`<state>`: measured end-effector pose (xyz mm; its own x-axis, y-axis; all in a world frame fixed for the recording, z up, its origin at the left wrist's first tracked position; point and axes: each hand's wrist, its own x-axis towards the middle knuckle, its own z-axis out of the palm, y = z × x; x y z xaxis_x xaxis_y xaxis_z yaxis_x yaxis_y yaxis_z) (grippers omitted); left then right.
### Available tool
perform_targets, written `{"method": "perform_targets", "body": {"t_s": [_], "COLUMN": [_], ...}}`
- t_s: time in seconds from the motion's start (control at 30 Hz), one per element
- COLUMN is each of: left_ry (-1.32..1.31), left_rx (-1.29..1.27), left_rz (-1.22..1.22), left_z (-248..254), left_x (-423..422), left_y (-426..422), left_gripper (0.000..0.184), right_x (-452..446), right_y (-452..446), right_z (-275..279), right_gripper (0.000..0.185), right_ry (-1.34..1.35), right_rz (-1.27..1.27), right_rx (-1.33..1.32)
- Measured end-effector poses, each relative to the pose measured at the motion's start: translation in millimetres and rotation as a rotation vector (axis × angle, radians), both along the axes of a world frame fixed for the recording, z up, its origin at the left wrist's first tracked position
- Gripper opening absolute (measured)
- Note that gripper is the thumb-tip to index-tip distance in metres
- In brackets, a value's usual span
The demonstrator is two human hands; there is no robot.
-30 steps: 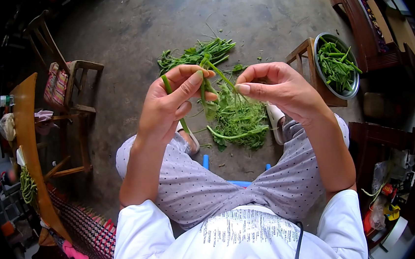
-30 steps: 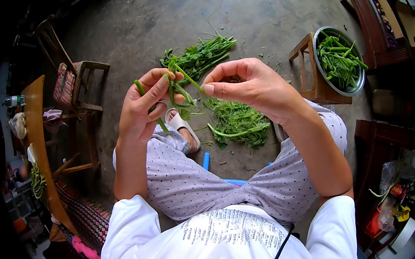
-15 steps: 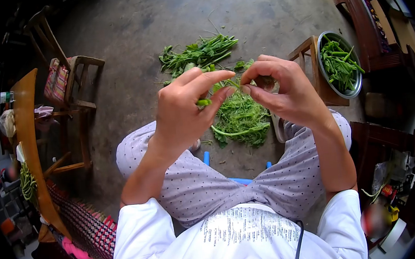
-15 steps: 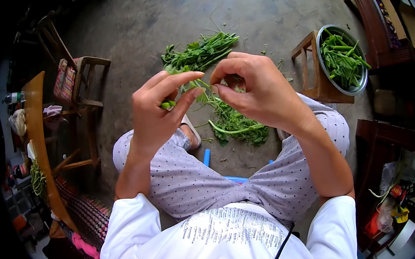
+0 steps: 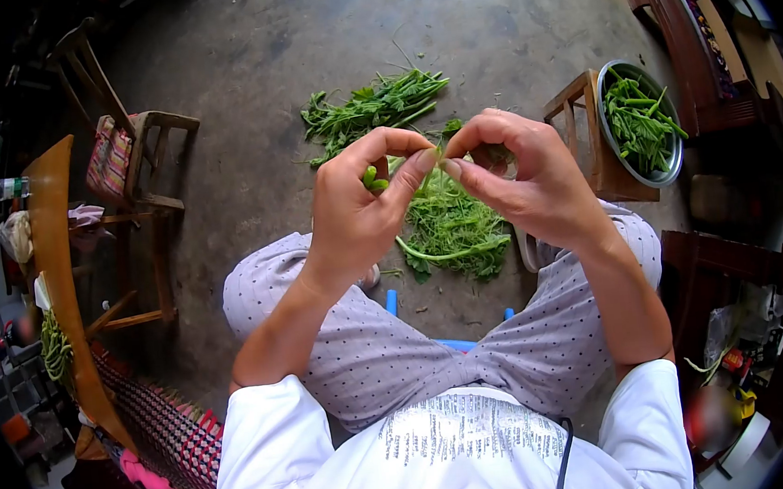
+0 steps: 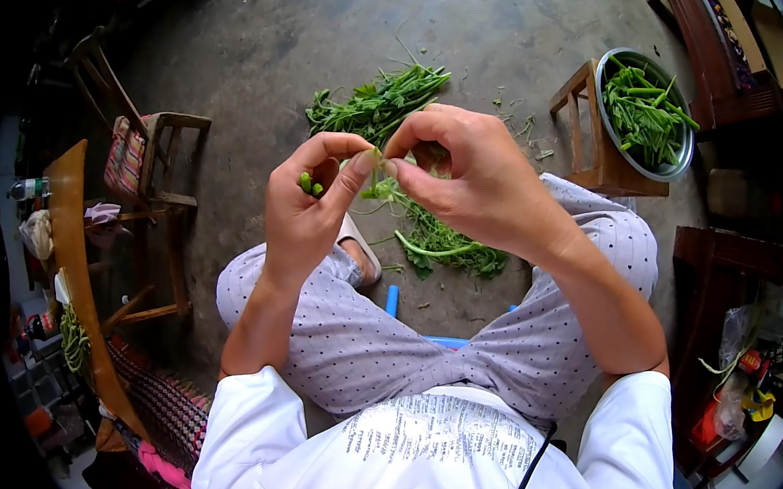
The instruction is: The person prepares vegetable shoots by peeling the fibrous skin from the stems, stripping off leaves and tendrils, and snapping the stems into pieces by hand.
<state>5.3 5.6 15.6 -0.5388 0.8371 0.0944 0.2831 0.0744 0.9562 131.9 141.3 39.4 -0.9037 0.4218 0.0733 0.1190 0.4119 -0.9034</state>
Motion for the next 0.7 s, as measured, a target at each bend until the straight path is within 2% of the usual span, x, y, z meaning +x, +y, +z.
{"method": "perform_targets", "body": {"t_s": [0.03, 0.1, 0.17, 0.23, 0.43, 0.5, 0.57, 0.7], "left_ry": [0.0, -0.166, -0.254, -0.552, -0.742, -0.762, -0.783, -0.843], "left_rx": [0.0, 0.155, 0.146, 0.123, 0.208, 0.235, 0.24, 0.235], "left_rz": [0.0, 0.018, 0.079, 0.176, 0.196, 0.181, 0.139, 0.022], "left_z": [-4.0, -10.5, -3.7, 3.6, 5.3, 7.5, 6.7, 2.5], "left_x": [-1.2, -4.2, -5.2, -13.4, -37.4, -39.6, -38.2, -31.3], "left_y": [0.8, 4.0, 3.1, -0.1, -9.7, -10.8, -12.0, -11.6], "left_gripper": [0.011, 0.014, 0.013, 0.015, 0.016, 0.016, 0.015, 0.015], "right_x": [-1.2, -1.1, -0.5, 2.7, 12.1, 10.1, 11.2, 3.1], "right_y": [-2.1, -3.9, -3.9, -3.0, -0.9, -3.0, -1.9, -9.7], "right_z": [-0.7, -1.4, -2.2, 2.0, -5.2, -8.9, -13.1, -4.7], "right_gripper": [0.012, 0.012, 0.009, 0.009, 0.008, 0.008, 0.009, 0.015], "right_ry": [0.023, 0.047, 0.006, -0.016, -0.221, -0.233, -0.283, -0.107], "right_rz": [0.004, 0.008, 0.09, 0.132, 0.403, 0.412, 0.374, 0.17], "right_rx": [-0.002, -0.004, -0.008, -0.018, 0.083, 0.145, 0.388, 0.309]}}
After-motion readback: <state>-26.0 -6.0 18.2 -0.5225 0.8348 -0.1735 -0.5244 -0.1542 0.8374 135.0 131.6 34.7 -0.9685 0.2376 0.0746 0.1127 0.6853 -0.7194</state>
